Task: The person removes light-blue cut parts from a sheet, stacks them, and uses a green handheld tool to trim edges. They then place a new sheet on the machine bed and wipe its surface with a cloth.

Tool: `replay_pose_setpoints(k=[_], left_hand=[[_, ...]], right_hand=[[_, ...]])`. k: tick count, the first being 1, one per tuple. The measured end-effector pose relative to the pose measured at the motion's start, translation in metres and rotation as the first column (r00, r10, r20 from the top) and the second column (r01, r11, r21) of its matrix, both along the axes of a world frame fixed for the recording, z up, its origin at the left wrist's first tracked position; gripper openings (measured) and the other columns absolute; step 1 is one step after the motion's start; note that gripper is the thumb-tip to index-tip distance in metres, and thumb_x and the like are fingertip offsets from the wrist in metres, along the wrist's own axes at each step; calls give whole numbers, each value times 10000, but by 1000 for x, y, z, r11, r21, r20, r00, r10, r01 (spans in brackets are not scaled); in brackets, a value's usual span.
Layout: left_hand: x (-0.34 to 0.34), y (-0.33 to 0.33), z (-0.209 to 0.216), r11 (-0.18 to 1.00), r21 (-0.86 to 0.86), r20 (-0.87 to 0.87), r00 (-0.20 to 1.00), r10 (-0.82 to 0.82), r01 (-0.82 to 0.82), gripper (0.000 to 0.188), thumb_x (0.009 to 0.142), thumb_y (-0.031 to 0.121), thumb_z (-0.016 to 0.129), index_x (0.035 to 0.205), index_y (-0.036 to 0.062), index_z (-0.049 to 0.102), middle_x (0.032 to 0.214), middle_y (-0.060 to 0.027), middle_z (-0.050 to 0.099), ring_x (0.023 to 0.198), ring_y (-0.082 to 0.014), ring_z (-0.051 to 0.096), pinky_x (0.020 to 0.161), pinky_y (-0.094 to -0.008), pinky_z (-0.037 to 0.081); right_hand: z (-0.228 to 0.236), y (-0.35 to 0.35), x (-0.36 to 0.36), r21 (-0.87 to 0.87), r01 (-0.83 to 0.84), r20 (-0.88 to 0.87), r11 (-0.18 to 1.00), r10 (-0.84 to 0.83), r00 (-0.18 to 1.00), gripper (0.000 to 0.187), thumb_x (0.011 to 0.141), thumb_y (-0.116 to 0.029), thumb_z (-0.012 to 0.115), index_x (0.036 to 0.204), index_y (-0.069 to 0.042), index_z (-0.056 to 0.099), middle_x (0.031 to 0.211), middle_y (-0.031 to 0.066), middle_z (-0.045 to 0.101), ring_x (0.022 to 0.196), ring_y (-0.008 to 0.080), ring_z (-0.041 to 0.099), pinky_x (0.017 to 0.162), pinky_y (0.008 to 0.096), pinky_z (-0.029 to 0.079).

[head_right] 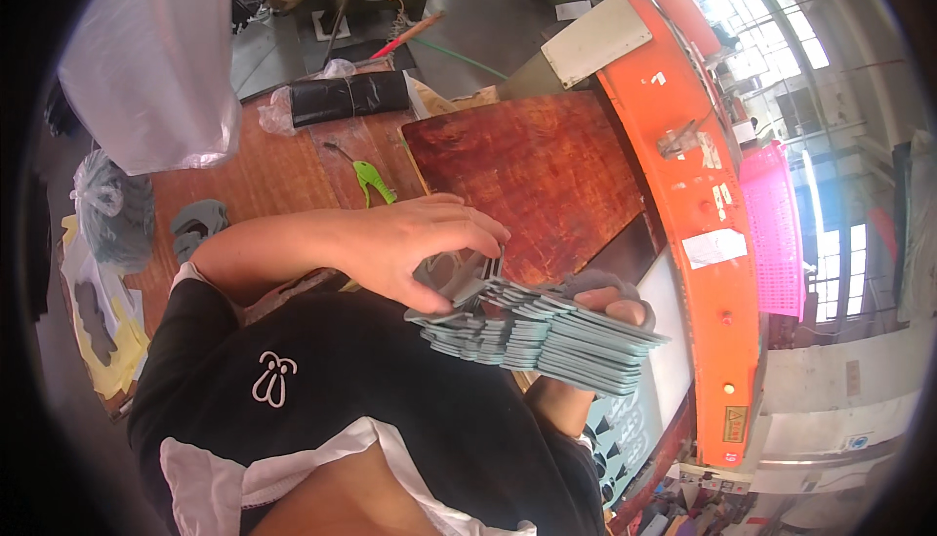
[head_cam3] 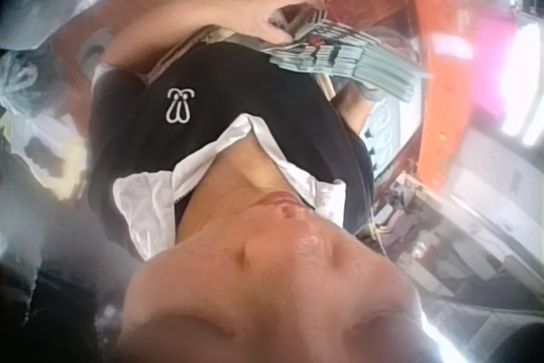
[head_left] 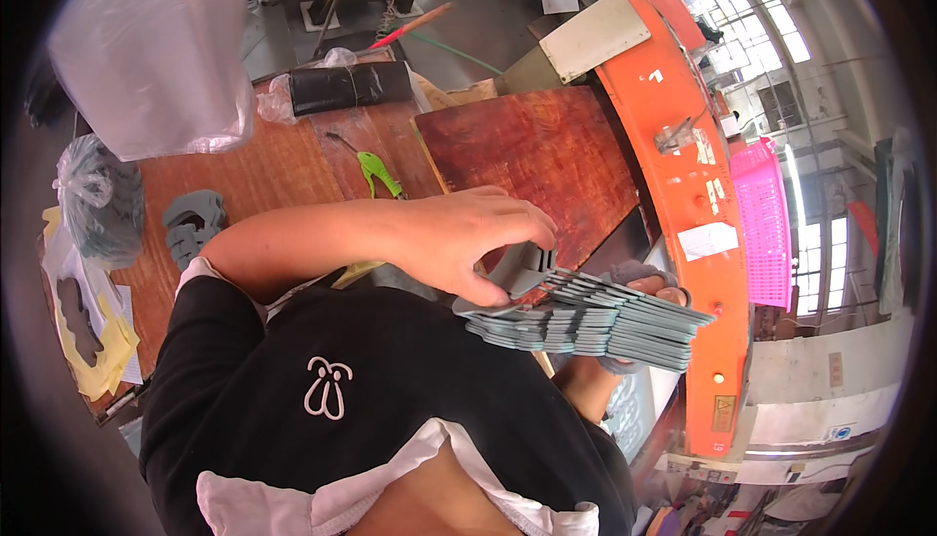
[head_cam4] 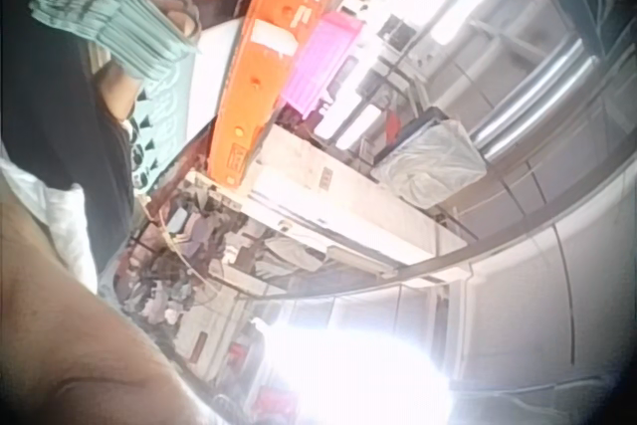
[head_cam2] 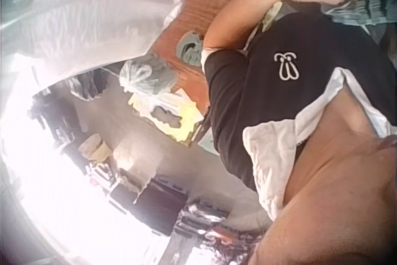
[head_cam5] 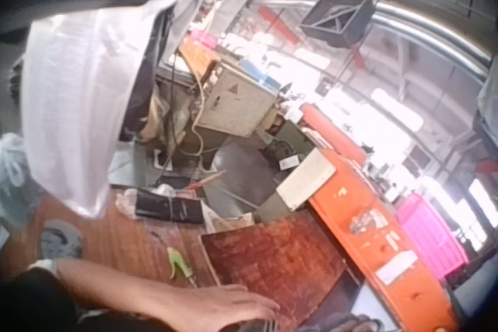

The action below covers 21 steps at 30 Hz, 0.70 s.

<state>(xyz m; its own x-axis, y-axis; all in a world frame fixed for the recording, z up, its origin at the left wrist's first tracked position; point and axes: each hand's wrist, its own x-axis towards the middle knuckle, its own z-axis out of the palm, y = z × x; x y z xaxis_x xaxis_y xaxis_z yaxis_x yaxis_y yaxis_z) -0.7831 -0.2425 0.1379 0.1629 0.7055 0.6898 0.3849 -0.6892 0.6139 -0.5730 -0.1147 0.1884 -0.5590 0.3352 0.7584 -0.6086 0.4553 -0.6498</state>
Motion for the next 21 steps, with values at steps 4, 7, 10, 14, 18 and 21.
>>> replay_pose_setpoints(k=[4,7,10,14,18,21], left_hand=[[8,-1,-3,996,-56,32,997,76,-74,393,721,47,647,1097,63,532,1092,-95,579,1012,-272,564,988,-462,320],[5,-2,0,968,142,-49,975,216,-207,327,729,-4,612,1045,62,563,968,-61,603,909,-249,587,977,-470,334],[-9,-3,9,970,105,57,976,212,-217,296,727,-14,602,1014,57,583,919,-60,597,848,-238,585,972,-468,341],[-37,1,29,914,292,-75,946,317,-283,292,694,-30,613,967,75,628,904,-54,611,891,-229,590,961,-463,356],[-56,29,42,843,415,-56,915,400,-343,346,705,-61,546,996,113,611,1010,-35,605,949,-251,571,922,-424,390],[-41,56,31,979,179,69,994,85,-96,390,702,-84,509,1035,95,604,1028,-63,616,974,-252,575,887,-360,419]], right_hand=[[-2,0,-1,66,178,4,982,-179,984,434,790,-428,680,843,-83,420,754,31,478,681,145,503,600,283,418],[-4,7,-3,5,165,61,986,-165,984,445,817,-482,611,814,-82,414,646,19,435,570,146,462,556,271,401],[-3,11,-6,12,15,-26,1000,-14,1000,279,889,-324,546,897,-57,466,666,83,480,529,200,507,516,322,443],[-2,7,-11,-181,-268,-109,946,252,962,188,903,-199,531,1002,-39,521,818,193,619,611,304,607,543,417,533],[-5,0,-15,-330,-368,-137,869,341,930,150,878,-165,560,914,-33,497,813,201,615,668,340,610,579,457,536],[-10,5,-14,-289,-341,-111,894,323,940,161,853,-126,601,937,-26,507,826,170,610,721,319,615,612,460,533]])
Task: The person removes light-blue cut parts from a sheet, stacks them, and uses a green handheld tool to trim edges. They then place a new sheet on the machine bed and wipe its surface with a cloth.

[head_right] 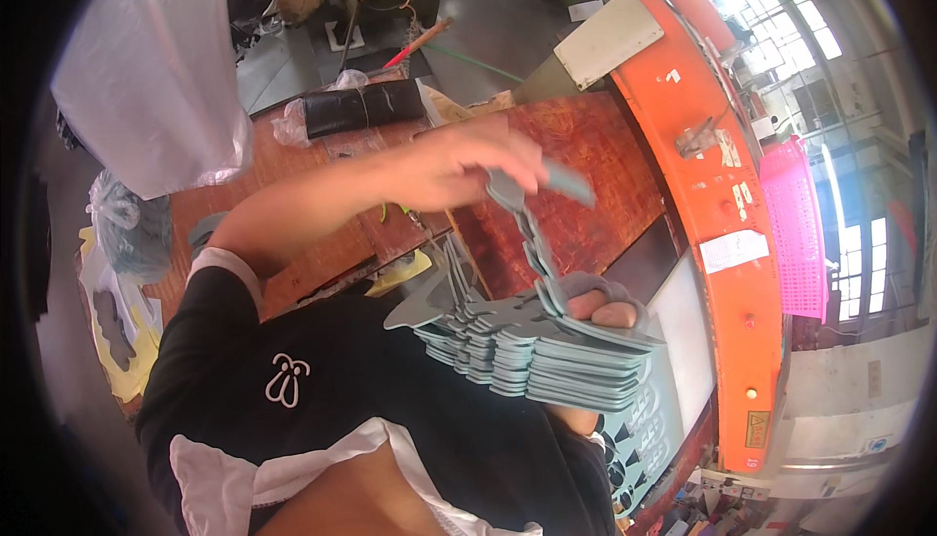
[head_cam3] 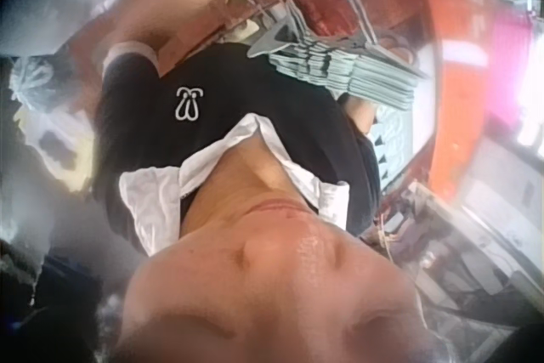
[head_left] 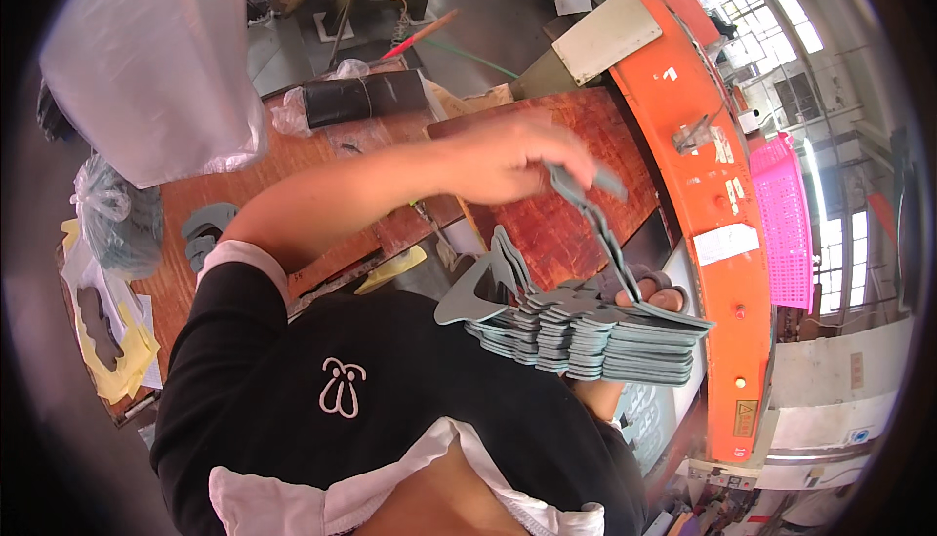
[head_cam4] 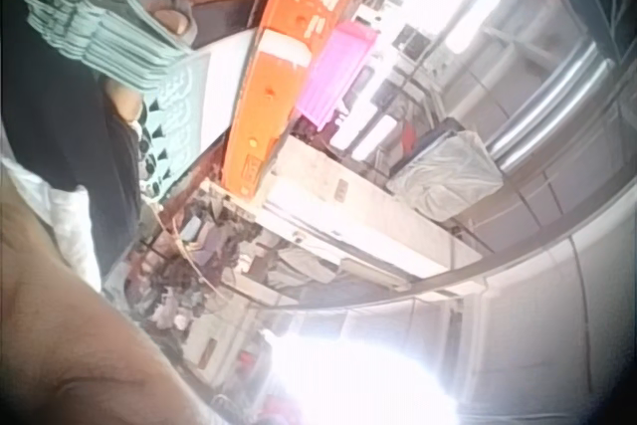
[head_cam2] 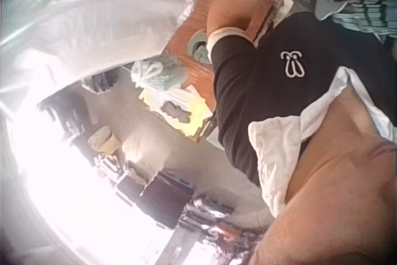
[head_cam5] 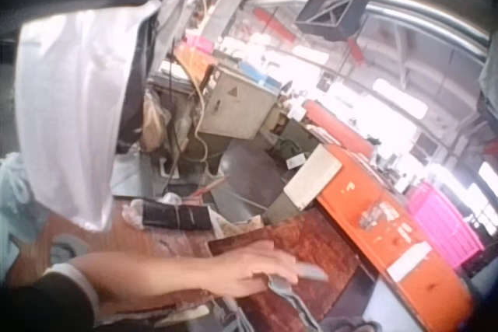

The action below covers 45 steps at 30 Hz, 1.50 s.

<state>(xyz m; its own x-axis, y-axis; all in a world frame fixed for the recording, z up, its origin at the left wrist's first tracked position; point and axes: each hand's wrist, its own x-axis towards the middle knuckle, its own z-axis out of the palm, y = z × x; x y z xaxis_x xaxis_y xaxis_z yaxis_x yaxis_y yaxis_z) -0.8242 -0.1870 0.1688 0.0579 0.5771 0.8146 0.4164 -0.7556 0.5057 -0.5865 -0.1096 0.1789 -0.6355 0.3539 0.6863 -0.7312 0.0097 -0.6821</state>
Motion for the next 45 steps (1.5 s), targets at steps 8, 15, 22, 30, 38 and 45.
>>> replay_pose_setpoints(k=[8,15,22,30,38,45], left_hand=[[35,-31,-67,447,-367,726,552,-409,815,564,863,396,595,1198,-51,519,1161,-110,574,1087,-188,515,934,-329,394],[37,-51,-75,413,-171,877,329,-350,895,617,822,308,656,1263,-64,439,1217,-121,537,1118,-188,503,951,-329,392],[32,-67,-39,903,-382,427,904,-15,196,365,889,229,589,1144,-25,530,987,-81,627,904,-126,562,788,-282,447],[21,-70,-41,580,-510,460,771,-441,636,762,762,189,720,1359,-13,292,1297,-105,449,1199,-177,414,1002,-341,338],[15,-58,-57,534,-139,841,384,-381,834,633,738,51,721,1278,5,391,1258,-125,494,1171,-206,479,992,-374,376],[1,-79,-19,883,-383,441,893,-84,272,451,747,50,719,1143,23,506,1062,-61,569,953,-137,559,815,-291,454]], right_hand=[[-21,19,35,50,317,276,947,-318,907,905,583,-373,851,1277,-27,385,1165,134,526,1057,295,546,880,484,475],[-30,30,32,-105,205,182,973,-184,966,822,627,-369,817,1241,-19,398,1168,122,528,1061,335,548,894,516,464],[-32,30,22,-65,206,193,976,-190,963,820,661,-382,786,1271,-19,375,1162,176,534,1065,392,537,873,557,468],[-19,14,7,-174,175,267,969,-125,956,812,667,-441,750,1263,-18,396,1125,184,546,1055,332,547,865,471,480],[-25,7,10,-260,100,252,961,-32,967,854,610,-364,838,1255,8,421,1191,222,531,1060,361,559,903,494,468],[-19,8,11,-303,91,147,949,-48,988,796,569,-224,868,1215,-25,449,1077,106,574,983,255,586,841,407,506]])
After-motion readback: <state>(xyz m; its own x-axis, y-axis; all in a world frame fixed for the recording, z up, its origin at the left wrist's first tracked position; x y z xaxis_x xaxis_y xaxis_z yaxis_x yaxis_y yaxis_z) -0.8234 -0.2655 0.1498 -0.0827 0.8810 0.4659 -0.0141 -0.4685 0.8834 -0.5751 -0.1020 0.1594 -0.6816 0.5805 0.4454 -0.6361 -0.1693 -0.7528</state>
